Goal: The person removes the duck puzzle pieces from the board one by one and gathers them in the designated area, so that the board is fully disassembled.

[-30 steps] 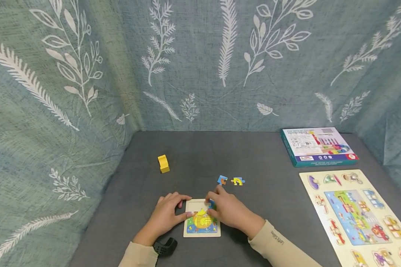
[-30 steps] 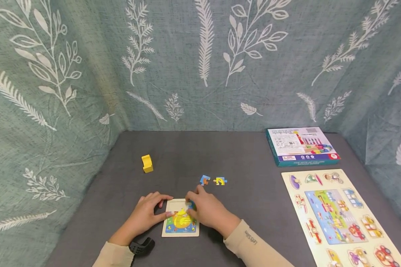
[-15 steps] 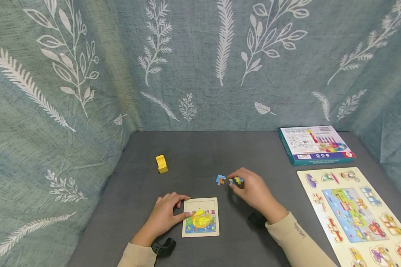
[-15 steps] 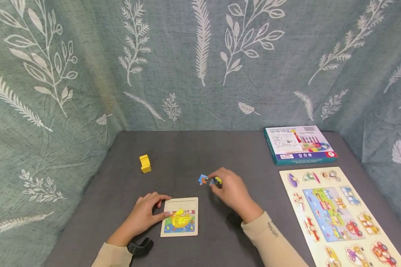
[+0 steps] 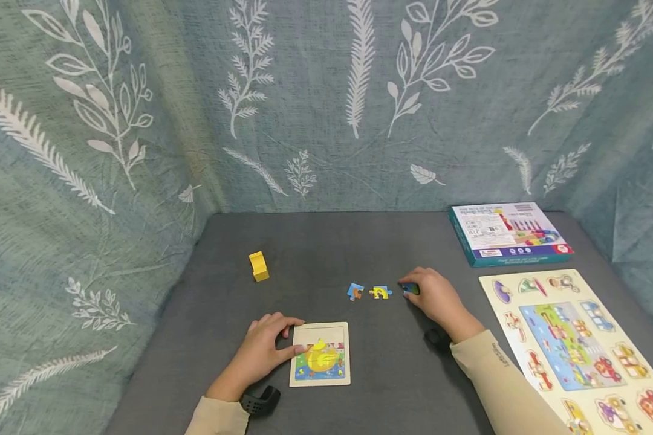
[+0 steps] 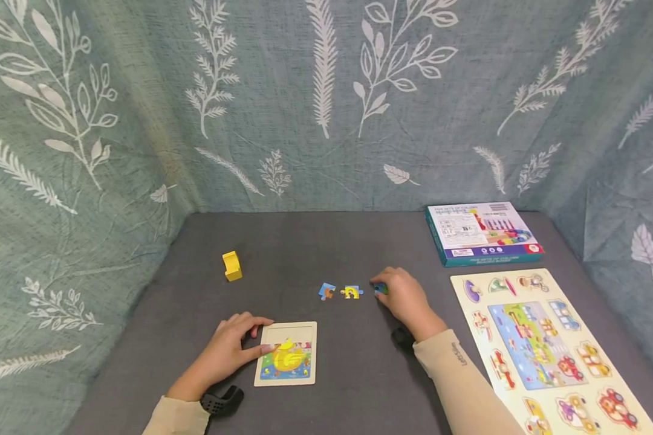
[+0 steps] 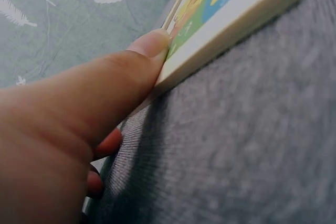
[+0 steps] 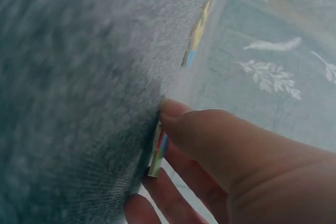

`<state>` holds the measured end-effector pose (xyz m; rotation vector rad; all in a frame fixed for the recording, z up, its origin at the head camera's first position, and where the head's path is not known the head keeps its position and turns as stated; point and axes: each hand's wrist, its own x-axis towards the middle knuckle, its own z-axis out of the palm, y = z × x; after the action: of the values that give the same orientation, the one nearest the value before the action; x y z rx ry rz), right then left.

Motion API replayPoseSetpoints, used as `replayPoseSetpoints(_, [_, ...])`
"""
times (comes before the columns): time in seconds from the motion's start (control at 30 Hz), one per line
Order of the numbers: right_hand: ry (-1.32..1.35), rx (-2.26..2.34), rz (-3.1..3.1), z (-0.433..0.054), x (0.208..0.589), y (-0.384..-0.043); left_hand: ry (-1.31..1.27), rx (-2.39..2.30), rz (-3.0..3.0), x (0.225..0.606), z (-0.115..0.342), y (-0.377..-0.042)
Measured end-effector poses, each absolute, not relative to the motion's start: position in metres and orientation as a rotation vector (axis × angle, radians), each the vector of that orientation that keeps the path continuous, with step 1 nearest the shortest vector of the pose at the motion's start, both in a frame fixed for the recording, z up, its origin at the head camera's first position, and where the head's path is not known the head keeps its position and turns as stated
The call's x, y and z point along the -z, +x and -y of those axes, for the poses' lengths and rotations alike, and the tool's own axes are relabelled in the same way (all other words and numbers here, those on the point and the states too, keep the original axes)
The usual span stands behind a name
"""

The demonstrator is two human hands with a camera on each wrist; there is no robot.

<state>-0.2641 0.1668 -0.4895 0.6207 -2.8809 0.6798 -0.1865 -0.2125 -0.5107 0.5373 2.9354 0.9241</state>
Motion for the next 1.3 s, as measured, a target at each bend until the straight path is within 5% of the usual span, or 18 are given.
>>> replayPoseSetpoints(0.3, [0.648,-0.664,2.74,-0.138,0.48,-0.247,0.474,-0.919,-2.902,0.508,0.216,-0.182])
replayPoseSetpoints(0.53, [1.077,-1.101,2.809,-0.057,0.469,-0.205,0.472,-0.916,-2.893,0.508,0.219,-0.184])
replayPoseSetpoints(0.7, [1.175,-0.985,3.044,-0.019,0.476,-0.198,0.513,-0.946,-2.887,0.508,0.22,-0.189])
replayPoseSetpoints(1.3, [1.128,-0.847,2.983,-0.001,0.483,-0.189,0.661,-0.73,-2.949,0.505,0.223,-0.183])
